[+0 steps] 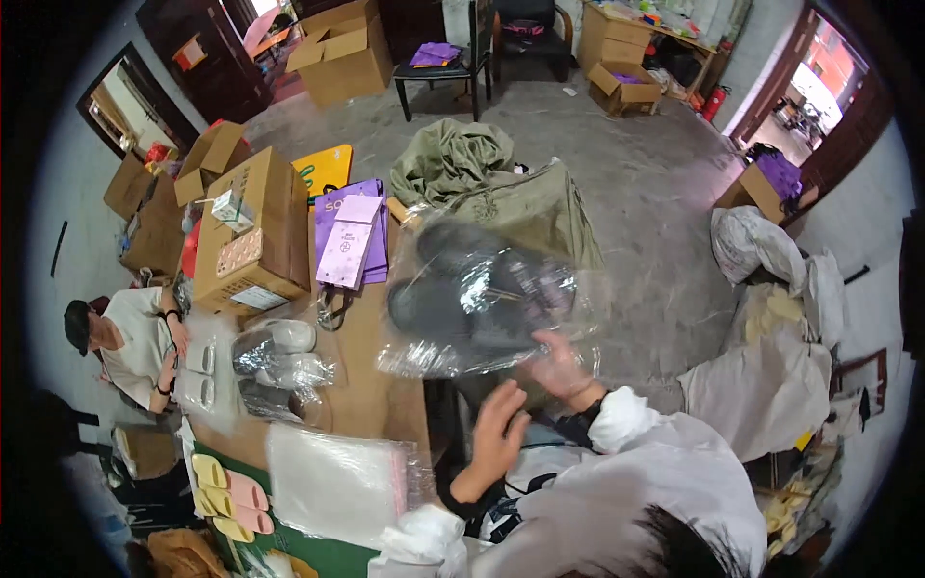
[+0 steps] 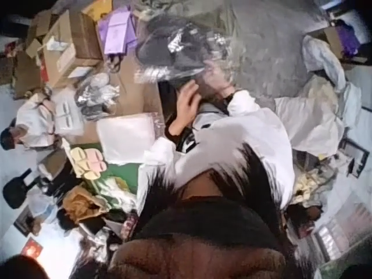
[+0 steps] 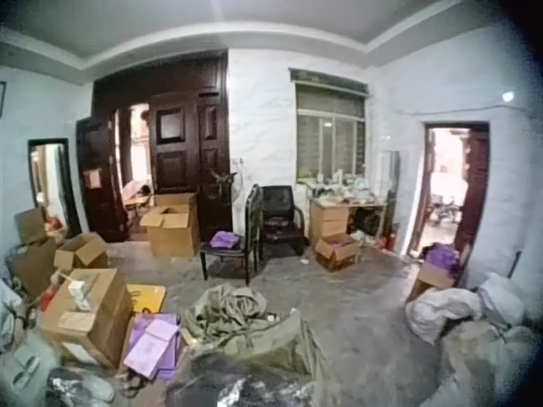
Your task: The recorder and others pack slippers into plastic bags and place them in a large sack.
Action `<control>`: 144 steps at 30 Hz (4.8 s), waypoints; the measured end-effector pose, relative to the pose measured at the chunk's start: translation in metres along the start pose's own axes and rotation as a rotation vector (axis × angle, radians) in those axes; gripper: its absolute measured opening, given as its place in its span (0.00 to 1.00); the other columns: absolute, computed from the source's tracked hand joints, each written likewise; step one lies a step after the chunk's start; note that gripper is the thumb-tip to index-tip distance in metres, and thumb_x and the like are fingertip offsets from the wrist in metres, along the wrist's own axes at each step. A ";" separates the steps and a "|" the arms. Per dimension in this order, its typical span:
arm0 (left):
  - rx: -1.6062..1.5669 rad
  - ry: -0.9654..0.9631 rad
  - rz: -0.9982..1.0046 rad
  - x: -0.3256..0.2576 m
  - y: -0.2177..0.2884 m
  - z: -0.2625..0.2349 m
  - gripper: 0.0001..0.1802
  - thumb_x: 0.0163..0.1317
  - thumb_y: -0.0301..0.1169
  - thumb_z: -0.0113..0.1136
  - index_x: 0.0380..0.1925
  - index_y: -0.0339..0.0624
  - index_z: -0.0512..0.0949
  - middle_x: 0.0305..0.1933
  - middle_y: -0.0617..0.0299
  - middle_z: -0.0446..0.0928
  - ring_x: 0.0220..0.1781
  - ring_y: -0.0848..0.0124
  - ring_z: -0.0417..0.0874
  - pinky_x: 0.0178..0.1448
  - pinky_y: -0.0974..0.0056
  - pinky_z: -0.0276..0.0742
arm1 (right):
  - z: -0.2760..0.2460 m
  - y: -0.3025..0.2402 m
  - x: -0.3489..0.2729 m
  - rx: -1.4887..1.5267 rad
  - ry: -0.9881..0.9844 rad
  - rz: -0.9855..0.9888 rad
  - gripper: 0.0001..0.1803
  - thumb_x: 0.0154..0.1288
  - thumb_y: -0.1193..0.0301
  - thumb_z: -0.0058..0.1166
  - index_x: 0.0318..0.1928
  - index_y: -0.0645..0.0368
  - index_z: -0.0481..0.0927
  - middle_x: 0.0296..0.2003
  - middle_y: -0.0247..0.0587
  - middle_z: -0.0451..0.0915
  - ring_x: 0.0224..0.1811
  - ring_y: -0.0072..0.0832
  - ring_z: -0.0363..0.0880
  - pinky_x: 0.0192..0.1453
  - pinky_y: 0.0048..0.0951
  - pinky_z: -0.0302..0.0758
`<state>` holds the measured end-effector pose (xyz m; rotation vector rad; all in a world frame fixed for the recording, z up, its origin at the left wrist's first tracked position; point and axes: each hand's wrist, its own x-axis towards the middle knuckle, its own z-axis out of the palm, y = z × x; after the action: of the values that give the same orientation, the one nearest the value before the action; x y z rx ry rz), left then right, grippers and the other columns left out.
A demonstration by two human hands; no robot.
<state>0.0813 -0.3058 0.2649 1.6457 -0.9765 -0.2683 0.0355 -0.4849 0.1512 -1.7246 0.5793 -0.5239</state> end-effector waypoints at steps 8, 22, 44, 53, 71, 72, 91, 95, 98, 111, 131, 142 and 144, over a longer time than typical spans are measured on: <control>0.292 0.594 -0.887 0.065 -0.233 0.076 0.62 0.40 0.39 0.72 0.66 0.37 0.37 0.60 0.35 0.59 0.62 0.44 0.60 0.65 0.51 0.58 | -0.111 0.013 0.095 1.039 0.112 0.573 0.08 0.60 0.72 0.52 0.41 0.55 0.74 0.41 0.35 0.77 0.47 0.31 0.74 0.54 0.46 0.74; -0.737 0.720 -1.060 0.011 -0.256 0.048 0.17 0.65 0.31 0.46 0.52 0.38 0.69 0.49 0.58 0.73 0.47 0.66 0.71 0.50 0.61 0.68 | 0.002 0.085 0.194 0.102 0.463 0.287 0.20 0.60 0.72 0.52 0.51 0.69 0.66 0.46 0.45 0.72 0.48 0.33 0.72 0.48 0.31 0.72; -0.302 0.611 -0.409 -0.079 -0.182 -0.020 0.20 0.60 0.37 0.51 0.49 0.38 0.71 0.48 0.49 0.75 0.50 0.53 0.76 0.51 0.57 0.72 | 0.504 0.025 0.104 -0.062 -0.621 0.384 0.28 0.49 0.63 0.63 0.47 0.68 0.72 0.40 0.56 0.76 0.43 0.40 0.76 0.43 0.37 0.74; -0.762 0.541 -0.384 -0.068 -0.175 -0.033 0.20 0.62 0.37 0.49 0.50 0.38 0.70 0.50 0.52 0.75 0.51 0.55 0.75 0.52 0.58 0.72 | 0.453 -0.180 0.094 1.000 -0.824 0.551 0.10 0.65 0.65 0.47 0.26 0.50 0.70 0.20 0.23 0.65 0.20 0.16 0.61 0.22 0.20 0.57; -1.174 0.514 -1.035 0.034 -0.132 -0.013 0.31 0.68 0.53 0.33 0.55 0.38 0.64 0.57 0.58 0.69 0.56 0.61 0.71 0.59 0.56 0.69 | 0.073 -0.084 0.089 0.759 0.357 0.184 0.11 0.69 0.67 0.44 0.28 0.54 0.71 0.21 0.24 0.68 0.22 0.12 0.63 0.25 0.18 0.59; -1.170 0.507 -1.031 0.031 -0.131 -0.009 0.31 0.68 0.53 0.33 0.55 0.38 0.64 0.57 0.58 0.69 0.56 0.61 0.71 0.59 0.56 0.69 | 0.071 -0.059 0.096 0.764 0.363 0.178 0.11 0.69 0.67 0.44 0.28 0.54 0.71 0.21 0.24 0.68 0.22 0.12 0.63 0.25 0.18 0.59; -0.977 0.479 -1.089 0.019 -0.129 -0.029 0.16 0.66 0.37 0.45 0.45 0.36 0.70 0.41 0.58 0.76 0.41 0.65 0.79 0.41 0.60 0.78 | 0.168 0.044 0.100 -0.300 0.086 0.085 0.10 0.60 0.73 0.43 0.39 0.61 0.75 0.36 0.54 0.77 0.39 0.46 0.74 0.43 0.38 0.69; -0.912 0.309 -1.061 0.033 -0.119 -0.003 0.19 0.67 0.39 0.46 0.50 0.35 0.68 0.46 0.56 0.75 0.45 0.62 0.78 0.46 0.58 0.77 | 0.158 0.118 0.119 -0.157 -0.149 0.191 0.18 0.58 0.74 0.39 0.49 0.63 0.74 0.46 0.57 0.74 0.49 0.49 0.73 0.52 0.40 0.69; -0.922 0.355 -1.071 0.022 -0.136 -0.026 0.20 0.67 0.39 0.44 0.51 0.35 0.68 0.49 0.54 0.74 0.49 0.62 0.76 0.50 0.57 0.75 | 0.167 0.085 0.124 -0.034 -0.300 0.312 0.20 0.63 0.67 0.42 0.54 0.61 0.71 0.51 0.53 0.73 0.53 0.40 0.71 0.54 0.35 0.67; -0.850 0.340 -1.101 0.022 -0.108 -0.013 0.19 0.65 0.40 0.49 0.48 0.36 0.69 0.41 0.57 0.75 0.36 0.67 0.79 0.37 0.62 0.77 | 0.124 0.081 0.060 -0.619 -0.974 0.162 0.24 0.56 0.57 0.54 0.46 0.62 0.76 0.44 0.55 0.77 0.47 0.48 0.74 0.49 0.41 0.70; -0.832 0.560 -0.982 0.037 -0.143 -0.033 0.20 0.65 0.39 0.50 0.50 0.34 0.67 0.43 0.56 0.74 0.42 0.64 0.78 0.45 0.60 0.77 | -0.052 0.133 0.080 -0.588 0.272 0.718 0.17 0.57 0.64 0.52 0.34 0.70 0.77 0.35 0.63 0.77 0.39 0.56 0.76 0.44 0.43 0.71; -0.755 0.581 -1.025 0.041 -0.127 -0.018 0.08 0.61 0.34 0.54 0.34 0.42 0.71 0.27 0.63 0.74 0.23 0.72 0.77 0.19 0.68 0.69 | -0.145 0.105 0.038 -0.613 0.440 0.613 0.21 0.55 0.58 0.50 0.31 0.68 0.78 0.29 0.63 0.77 0.37 0.59 0.75 0.38 0.46 0.69; -0.712 0.527 -1.012 0.039 -0.130 -0.021 0.09 0.60 0.35 0.55 0.35 0.42 0.71 0.27 0.63 0.74 0.24 0.72 0.77 0.20 0.69 0.69 | -0.149 0.104 0.057 -0.546 0.298 0.724 0.20 0.54 0.59 0.51 0.31 0.67 0.79 0.30 0.64 0.76 0.38 0.57 0.75 0.39 0.46 0.70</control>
<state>0.1779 -0.3177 0.1679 1.2882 0.3963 -0.7104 -0.0240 -0.6530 0.0842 -1.7762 1.5945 -0.0944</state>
